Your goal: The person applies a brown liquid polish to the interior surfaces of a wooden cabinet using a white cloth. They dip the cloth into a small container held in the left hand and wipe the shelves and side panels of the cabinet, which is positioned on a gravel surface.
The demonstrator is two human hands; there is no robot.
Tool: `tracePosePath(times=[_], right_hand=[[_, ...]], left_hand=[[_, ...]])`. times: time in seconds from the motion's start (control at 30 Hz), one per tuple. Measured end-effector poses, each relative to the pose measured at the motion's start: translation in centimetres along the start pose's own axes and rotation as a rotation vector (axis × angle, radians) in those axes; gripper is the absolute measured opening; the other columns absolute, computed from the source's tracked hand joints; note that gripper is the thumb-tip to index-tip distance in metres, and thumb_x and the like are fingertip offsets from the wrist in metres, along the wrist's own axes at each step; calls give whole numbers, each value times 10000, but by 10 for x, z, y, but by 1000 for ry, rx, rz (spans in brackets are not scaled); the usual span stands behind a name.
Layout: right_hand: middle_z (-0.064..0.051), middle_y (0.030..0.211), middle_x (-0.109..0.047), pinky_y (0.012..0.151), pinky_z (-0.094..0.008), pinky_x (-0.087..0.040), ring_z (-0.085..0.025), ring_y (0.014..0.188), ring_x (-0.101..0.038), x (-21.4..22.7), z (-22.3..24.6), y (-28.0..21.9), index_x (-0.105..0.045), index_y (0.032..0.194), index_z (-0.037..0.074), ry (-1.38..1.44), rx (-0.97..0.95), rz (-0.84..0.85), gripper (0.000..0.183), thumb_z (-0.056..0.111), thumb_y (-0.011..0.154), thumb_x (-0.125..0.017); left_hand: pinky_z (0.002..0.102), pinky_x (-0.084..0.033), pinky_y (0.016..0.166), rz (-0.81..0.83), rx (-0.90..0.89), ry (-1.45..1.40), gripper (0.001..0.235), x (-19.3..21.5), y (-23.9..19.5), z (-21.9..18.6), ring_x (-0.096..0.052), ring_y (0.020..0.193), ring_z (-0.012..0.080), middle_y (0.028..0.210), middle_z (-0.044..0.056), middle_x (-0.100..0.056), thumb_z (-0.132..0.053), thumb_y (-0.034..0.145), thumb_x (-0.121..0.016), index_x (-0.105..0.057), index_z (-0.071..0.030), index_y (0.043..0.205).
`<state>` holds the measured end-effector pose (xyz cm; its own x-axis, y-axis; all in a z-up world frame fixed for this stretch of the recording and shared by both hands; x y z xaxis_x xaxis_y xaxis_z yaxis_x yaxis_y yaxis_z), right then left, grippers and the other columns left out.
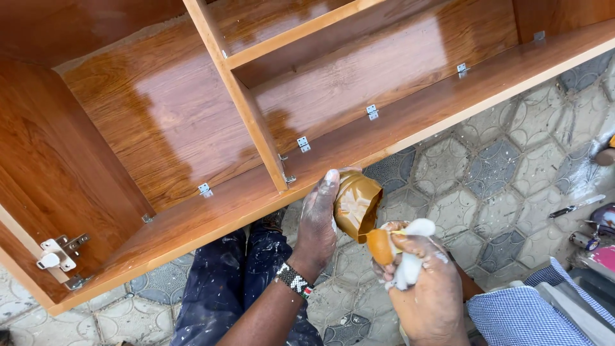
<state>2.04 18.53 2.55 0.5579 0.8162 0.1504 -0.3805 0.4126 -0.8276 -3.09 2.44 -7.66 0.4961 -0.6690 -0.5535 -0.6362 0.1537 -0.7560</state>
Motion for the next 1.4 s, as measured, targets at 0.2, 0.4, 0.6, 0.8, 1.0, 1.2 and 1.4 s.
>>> tracePosePath(times=[0.2, 0.4, 0.6, 0.8, 1.0, 1.2, 1.4], right_hand=[[-64, 853, -575, 641, -384, -378, -191, 687, -513, 2, -31, -4, -628, 1055, 142, 297, -196, 22, 77, 201, 1086, -668], [-152, 943, -760, 502, -297, -304, -175, 684, -603, -10, -28, -17, -846, 1215, -3, -26, -16, -256, 234, 58, 990, -824], [-154, 774, -649, 477, -315, -206, -179, 614, -467, -14, -37, -9, -869, 1155, -56, -245, -109, -157, 310, 107, 917, -757], [-206, 1029, -740, 423, -314, -325, -214, 512, -557, -26, -32, 32, -768, 1136, -58, -28, 92, 94, 203, 36, 958, -786], [-276, 1100, -740, 841, -445, -686, -362, 908, -761, -79, 18, 57, -725, 1472, -145, -843, 572, -148, 369, 33, 1152, -775], [-93, 966, -789, 780, -422, -689, -332, 952, -810, -130, -103, 28, -895, 1149, 93, -1185, 1192, 278, 258, 175, 936, -773], [-172, 1047, -764, 947, -496, -672, -359, 1009, -797, -36, 12, 139, -828, 1236, -52, -1615, 1480, -373, 212, 116, 1107, -813]], left_hand=[[365, -659, 1041, 26, -30, 35, 605, 5, -7, -6, -824, 1158, 206, 1270, 122, -874, -518, 1187, -534, -833, -33, 1392], [360, -639, 1112, 24, -141, 157, 603, 8, -12, -25, -806, 1217, 194, 1343, 106, -849, -524, 1188, -523, -829, -53, 1407], [355, -653, 1063, -11, -83, 213, 618, 24, -15, -30, -823, 1169, 201, 1254, 97, -875, -524, 1182, -506, -854, -53, 1376], [462, -704, 951, 12, -16, -148, 694, 57, 3, -37, -838, 1080, 302, 1228, 189, -874, -588, 1174, -547, -788, 5, 1443], [530, -672, 1168, -142, -190, -86, 568, 102, 20, -76, -867, 1140, 293, 1318, 206, -896, -513, 1212, -537, -798, -66, 1447], [631, -664, 1220, -237, -180, -282, 523, 101, 12, -100, -852, 1238, 390, 1379, 247, -865, -413, 1213, -576, -800, -5, 1452], [609, -691, 1192, -263, -172, -218, 541, 124, 6, -108, -860, 1228, 350, 1341, 210, -875, -458, 1206, -573, -818, -22, 1414]])
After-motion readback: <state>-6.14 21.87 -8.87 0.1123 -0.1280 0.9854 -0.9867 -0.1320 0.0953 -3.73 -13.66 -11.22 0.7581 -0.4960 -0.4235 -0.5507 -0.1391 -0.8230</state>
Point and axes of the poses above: each hand's wrist, its own y-axis towards the middle knuckle, its own x-axis out of the back of the hand, z = x × y, the point moved 7 cm from there along y, towards the middle knuckle
